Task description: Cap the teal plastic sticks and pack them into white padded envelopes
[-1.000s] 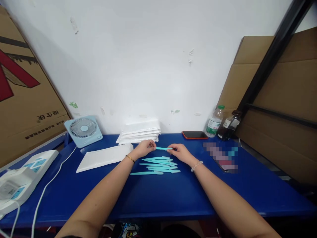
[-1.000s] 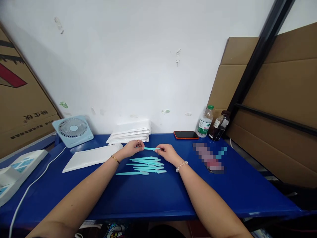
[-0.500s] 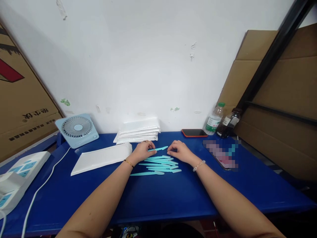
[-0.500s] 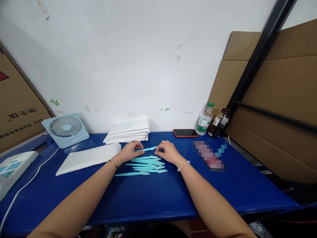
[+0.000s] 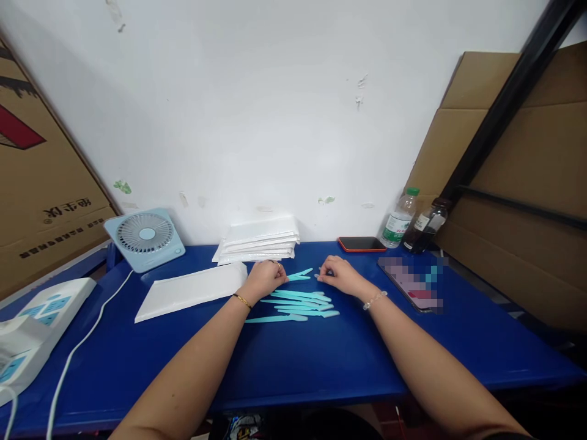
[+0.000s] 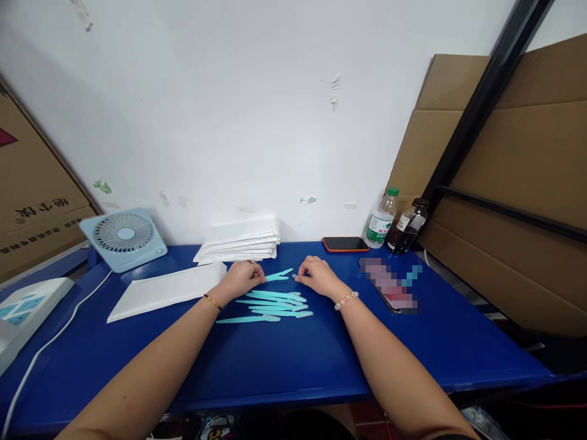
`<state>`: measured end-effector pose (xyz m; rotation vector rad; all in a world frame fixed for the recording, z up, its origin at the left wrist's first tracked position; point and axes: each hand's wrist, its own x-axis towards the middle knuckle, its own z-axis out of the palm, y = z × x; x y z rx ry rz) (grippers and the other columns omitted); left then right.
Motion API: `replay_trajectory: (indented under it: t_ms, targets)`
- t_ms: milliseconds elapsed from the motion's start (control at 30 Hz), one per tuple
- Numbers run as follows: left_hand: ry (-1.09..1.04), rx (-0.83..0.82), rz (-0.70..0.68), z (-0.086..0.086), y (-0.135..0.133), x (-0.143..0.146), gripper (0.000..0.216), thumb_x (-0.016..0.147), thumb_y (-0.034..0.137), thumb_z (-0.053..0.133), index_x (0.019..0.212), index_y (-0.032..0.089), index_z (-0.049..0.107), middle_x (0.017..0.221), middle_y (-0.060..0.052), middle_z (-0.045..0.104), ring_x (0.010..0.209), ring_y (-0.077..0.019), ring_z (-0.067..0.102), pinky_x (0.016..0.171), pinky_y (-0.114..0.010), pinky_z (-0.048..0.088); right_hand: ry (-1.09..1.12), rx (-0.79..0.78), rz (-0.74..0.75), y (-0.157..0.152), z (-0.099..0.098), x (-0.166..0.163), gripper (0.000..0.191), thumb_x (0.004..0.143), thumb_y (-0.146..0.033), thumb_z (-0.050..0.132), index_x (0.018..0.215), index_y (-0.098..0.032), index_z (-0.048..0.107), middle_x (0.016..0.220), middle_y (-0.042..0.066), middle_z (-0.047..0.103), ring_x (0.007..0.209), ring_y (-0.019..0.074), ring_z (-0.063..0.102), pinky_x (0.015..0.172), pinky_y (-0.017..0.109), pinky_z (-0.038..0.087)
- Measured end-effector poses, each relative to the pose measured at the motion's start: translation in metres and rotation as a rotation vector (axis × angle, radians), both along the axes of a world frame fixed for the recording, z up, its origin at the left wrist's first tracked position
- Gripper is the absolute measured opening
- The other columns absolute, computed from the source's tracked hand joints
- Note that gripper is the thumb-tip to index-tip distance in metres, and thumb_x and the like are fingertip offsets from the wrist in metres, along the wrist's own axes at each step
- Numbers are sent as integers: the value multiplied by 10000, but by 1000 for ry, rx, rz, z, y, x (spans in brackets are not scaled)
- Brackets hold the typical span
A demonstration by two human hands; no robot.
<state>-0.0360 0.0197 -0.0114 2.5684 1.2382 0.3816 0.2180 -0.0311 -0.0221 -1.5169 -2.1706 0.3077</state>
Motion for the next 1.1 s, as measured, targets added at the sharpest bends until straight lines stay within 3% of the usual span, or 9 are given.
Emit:
replay_trajectory:
  t_ms: [100, 200, 367, 633, 867, 1000, 1100]
  targets:
    - [-51, 17, 43, -1, 2, -4, 208, 747, 400, 637, 835, 216, 675, 811, -2, 669, 771, -168, 601, 694, -266, 386, 22, -1, -33, -4, 6, 11, 162, 797, -362, 655, 809, -200, 655, 923, 38, 600, 849, 177, 538, 754, 305, 377]
    - [-77, 25, -61, -1, -2, -2, 300, 724, 476, 655, 884, 223, 669, 872, -10, 651, 833, -177, 593, 733, -269, 386, -21, -70, 65, -10, 9, 8, 149, 790, -366, 661, 806, -217, 669, 903, 27, 597, 882, 186, 534, 791, 323, 355]
    - [0, -21, -211, -2, -13, 5, 269, 744, 492, 642, 826, 238, 679, 840, 7, 638, 840, -165, 588, 761, -269, 358, -79, -160, 171, -17, 6, -7, 95, 753, -276, 691, 822, -220, 659, 882, 9, 590, 884, 184, 534, 817, 343, 322]
    - [-30, -63, -201, 5, -20, 8, 268, 866, 427, 498, 810, 232, 673, 861, 18, 687, 825, -156, 600, 741, -256, 364, -44, -41, 115, -15, 7, -10, 64, 787, -245, 669, 779, -192, 634, 841, 8, 575, 827, 159, 541, 775, 306, 341]
    - [-71, -32, -74, 10, -15, 4, 179, 800, 336, 535, 820, 237, 684, 841, 18, 692, 762, -146, 599, 673, -236, 388, 2, 28, 71, -8, 8, 0, 63, 766, -224, 692, 757, -194, 637, 839, 3, 574, 823, 156, 548, 752, 293, 353]
    - [-43, -58, -117, 9, -16, 4, 213, 777, 389, 583, 871, 229, 686, 880, 6, 693, 780, -155, 607, 675, -228, 399, 27, 36, 96, -9, 8, -3, 80, 766, -243, 697, 759, -196, 634, 834, -3, 574, 815, 146, 548, 753, 286, 362]
    - [-1, -24, -178, 8, -18, 6, 264, 845, 414, 519, 798, 214, 685, 901, -7, 700, 809, -159, 613, 693, -225, 391, 76, 30, 104, -10, 5, -6, 95, 776, -268, 686, 758, -194, 631, 830, -2, 566, 762, 130, 539, 702, 261, 377]
